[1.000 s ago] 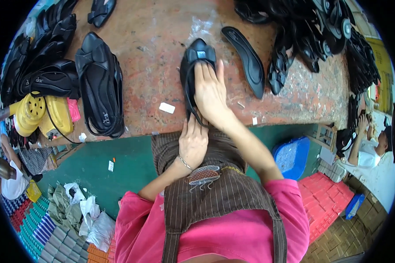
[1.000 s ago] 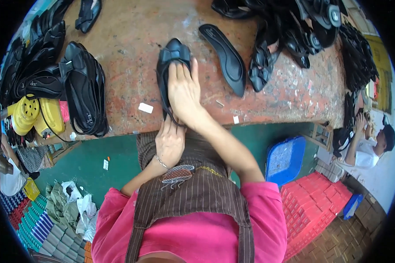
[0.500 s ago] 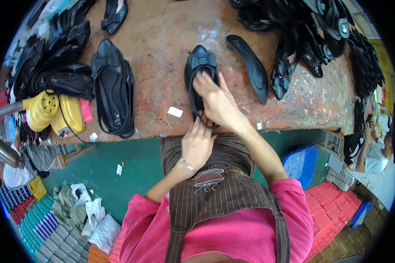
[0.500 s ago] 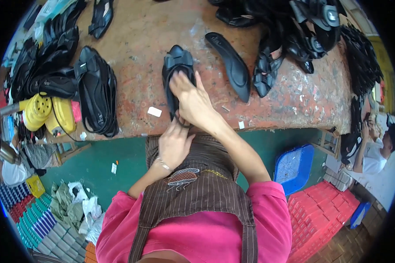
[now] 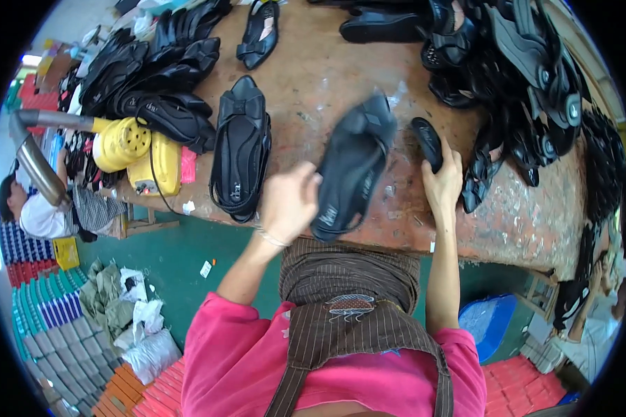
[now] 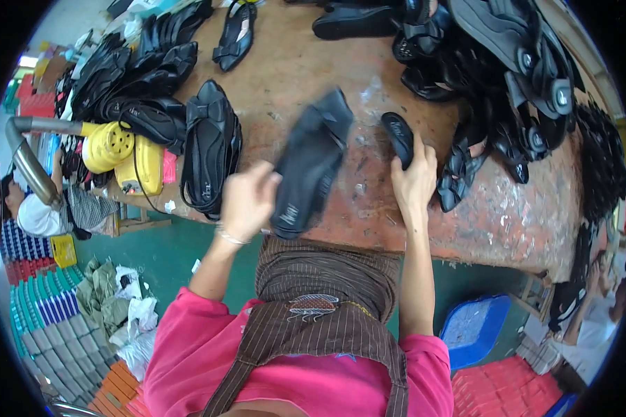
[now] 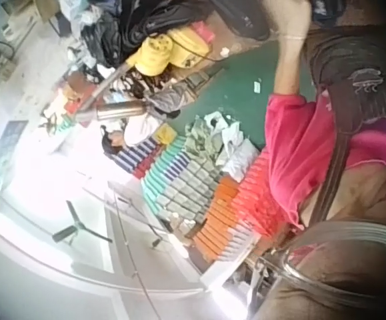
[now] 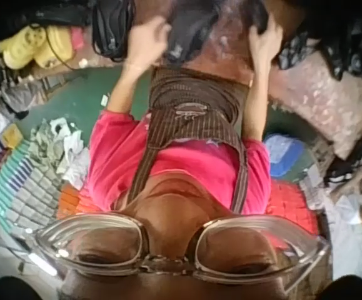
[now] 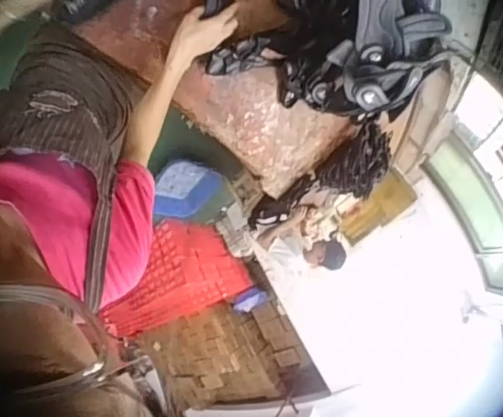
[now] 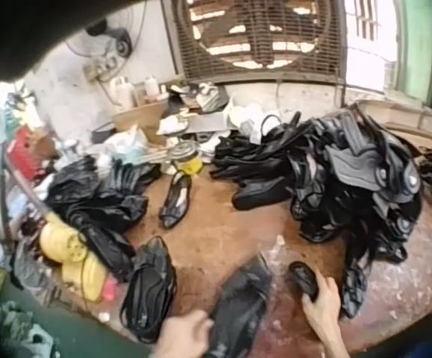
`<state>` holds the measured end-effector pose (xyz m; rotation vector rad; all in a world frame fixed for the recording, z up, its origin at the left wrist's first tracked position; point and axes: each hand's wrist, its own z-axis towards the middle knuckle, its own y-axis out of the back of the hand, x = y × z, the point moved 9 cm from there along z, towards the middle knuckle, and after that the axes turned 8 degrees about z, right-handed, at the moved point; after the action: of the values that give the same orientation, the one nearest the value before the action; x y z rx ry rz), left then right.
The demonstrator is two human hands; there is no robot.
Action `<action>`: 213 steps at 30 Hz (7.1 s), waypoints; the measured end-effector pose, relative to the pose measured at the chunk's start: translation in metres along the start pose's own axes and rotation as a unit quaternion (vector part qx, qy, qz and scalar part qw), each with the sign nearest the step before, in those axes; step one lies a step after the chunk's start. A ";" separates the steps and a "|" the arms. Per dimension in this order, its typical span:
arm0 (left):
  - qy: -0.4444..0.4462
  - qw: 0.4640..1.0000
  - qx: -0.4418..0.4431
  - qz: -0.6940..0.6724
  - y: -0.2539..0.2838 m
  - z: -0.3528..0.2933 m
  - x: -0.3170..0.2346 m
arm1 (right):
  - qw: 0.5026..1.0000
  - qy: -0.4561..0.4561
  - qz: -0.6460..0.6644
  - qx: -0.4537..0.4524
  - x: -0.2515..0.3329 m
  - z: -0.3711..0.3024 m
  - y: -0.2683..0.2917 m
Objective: Inserting insoles into flat shoes and stacking them at a production workbench in a shoe factory.
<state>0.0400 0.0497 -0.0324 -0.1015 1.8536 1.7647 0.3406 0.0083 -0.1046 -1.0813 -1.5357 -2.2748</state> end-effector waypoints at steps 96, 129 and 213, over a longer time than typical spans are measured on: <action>0.236 0.903 -0.006 -0.360 -0.110 -0.030 0.076 | 0.821 0.374 0.064 0.426 0.133 -0.090 -0.100; -0.205 0.964 0.155 0.066 -0.147 -0.099 -0.086 | 0.971 0.197 -0.129 0.045 0.080 -0.058 -0.065; 0.254 0.910 -0.125 -0.302 -0.019 -0.050 0.195 | 0.816 -0.118 0.539 0.174 0.228 -0.046 -0.128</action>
<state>-0.1312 0.0640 -0.1382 -1.2006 1.6360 1.5875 0.0891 0.0786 -0.0557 -1.5778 -0.8996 -1.0716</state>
